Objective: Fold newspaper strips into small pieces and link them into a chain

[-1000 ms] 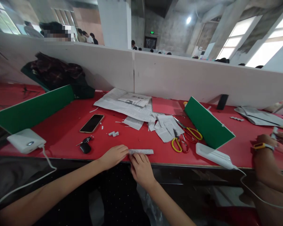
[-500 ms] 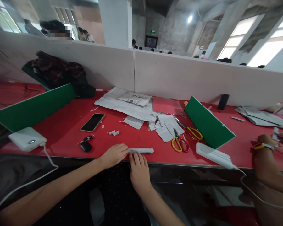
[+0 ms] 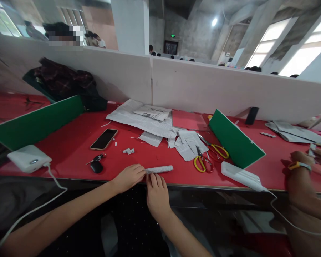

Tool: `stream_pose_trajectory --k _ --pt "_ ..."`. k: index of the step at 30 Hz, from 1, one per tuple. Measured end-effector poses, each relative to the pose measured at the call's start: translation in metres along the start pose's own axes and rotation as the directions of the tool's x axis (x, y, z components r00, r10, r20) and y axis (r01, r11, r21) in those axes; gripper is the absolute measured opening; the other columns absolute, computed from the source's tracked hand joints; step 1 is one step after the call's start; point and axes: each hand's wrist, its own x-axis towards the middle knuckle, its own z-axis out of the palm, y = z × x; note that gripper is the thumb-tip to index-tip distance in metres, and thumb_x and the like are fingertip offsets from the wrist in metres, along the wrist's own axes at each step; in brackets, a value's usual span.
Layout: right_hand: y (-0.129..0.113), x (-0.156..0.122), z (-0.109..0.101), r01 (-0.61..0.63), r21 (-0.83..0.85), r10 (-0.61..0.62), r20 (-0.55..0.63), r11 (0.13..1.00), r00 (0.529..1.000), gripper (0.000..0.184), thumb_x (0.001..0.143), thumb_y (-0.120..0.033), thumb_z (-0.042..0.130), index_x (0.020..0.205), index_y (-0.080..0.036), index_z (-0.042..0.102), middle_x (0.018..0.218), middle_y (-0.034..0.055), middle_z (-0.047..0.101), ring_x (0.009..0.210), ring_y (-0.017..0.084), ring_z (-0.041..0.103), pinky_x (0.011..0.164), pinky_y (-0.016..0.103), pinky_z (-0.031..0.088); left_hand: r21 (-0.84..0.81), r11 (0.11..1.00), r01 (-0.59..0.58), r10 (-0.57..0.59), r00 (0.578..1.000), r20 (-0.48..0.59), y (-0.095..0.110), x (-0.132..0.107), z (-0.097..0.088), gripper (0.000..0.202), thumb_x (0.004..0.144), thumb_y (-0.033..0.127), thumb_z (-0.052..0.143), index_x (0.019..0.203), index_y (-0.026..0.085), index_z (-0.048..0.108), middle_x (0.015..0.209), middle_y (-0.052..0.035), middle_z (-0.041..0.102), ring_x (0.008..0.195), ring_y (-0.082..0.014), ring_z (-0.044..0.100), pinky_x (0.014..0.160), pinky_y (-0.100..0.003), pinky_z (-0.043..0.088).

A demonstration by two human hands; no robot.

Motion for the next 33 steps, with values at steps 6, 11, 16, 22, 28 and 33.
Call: stream_pose_trajectory --k 6,11,16,22,28,33 --pt "0.0 0.0 -0.003 -0.004 0.038 0.002 0.043 0.999 0.999 0.054 0.076 -0.012 0.045 0.13 -0.014 0.043 0.125 0.0106 0.051 0.112 0.027 0.044 0.097 0.042 0.036 -0.21 0.972 0.102 -0.106 0.994 -0.009 0.002 -0.002 -0.009 0.019 0.088 0.017 0.04 0.09 0.014 0.059 0.087 -0.0054 0.058 0.082 -0.0166 0.05 0.075 -0.029 0.042" --pt "0.008 -0.002 -0.011 0.022 0.151 -0.025 0.021 0.988 0.999 0.058 0.074 -0.007 0.046 0.13 -0.018 0.041 0.126 0.0087 0.051 0.114 0.024 0.044 0.098 0.041 0.037 -0.339 0.926 0.165 -0.185 0.982 -0.026 0.001 -0.001 -0.012 0.017 0.086 0.019 0.046 0.084 0.015 0.062 0.085 -0.0035 0.058 0.08 -0.015 0.05 0.073 -0.026 0.042" --pt "0.03 -0.004 -0.02 0.077 0.337 -0.059 -0.063 0.938 0.996 0.039 0.082 -0.009 0.041 0.117 -0.021 0.053 0.108 0.007 0.06 0.1 0.019 0.053 0.088 0.035 0.045 -0.419 0.894 0.158 -0.192 0.981 -0.039 -0.001 -0.001 -0.012 0.017 0.085 0.019 0.047 0.081 0.016 0.063 0.083 -0.003 0.059 0.081 -0.0144 0.051 0.074 -0.025 0.042" --pt "0.06 0.005 -0.023 0.017 0.148 0.012 -0.193 0.989 0.981 0.03 0.085 -0.015 0.045 0.111 -0.022 0.058 0.104 0.0087 0.057 0.098 0.022 0.051 0.087 0.04 0.041 -0.47 0.866 0.17 -0.216 0.976 -0.043 -0.003 -0.003 -0.01 0.015 0.084 0.02 0.05 0.082 0.016 0.064 0.085 -0.0029 0.06 0.082 -0.014 0.051 0.075 -0.024 0.042" --pt "0.098 0.02 -0.033 0.176 0.104 -0.168 -0.08 0.979 0.983 0.031 0.084 -0.01 0.046 0.105 -0.025 0.063 0.103 0.0049 0.062 0.103 0.021 0.05 0.09 0.038 0.041 -0.321 0.939 0.123 -0.141 0.989 -0.033 0.0 -0.003 -0.01 0.021 0.086 0.018 0.042 0.079 0.015 0.062 0.085 -0.0045 0.059 0.081 -0.0154 0.05 0.073 -0.026 0.041" --pt "0.108 0.021 -0.036 0.246 0.109 -0.247 0.002 0.963 0.969 0.033 0.084 -0.01 0.046 0.109 -0.024 0.062 0.104 0.0046 0.064 0.1 0.02 0.053 0.089 0.037 0.043 -0.12 0.993 0.015 -0.014 1.0 0.007 0.004 -0.004 -0.018 0.016 0.082 0.018 0.043 0.082 0.014 0.059 0.086 -0.0068 0.056 0.081 -0.019 0.048 0.076 -0.033 0.039"
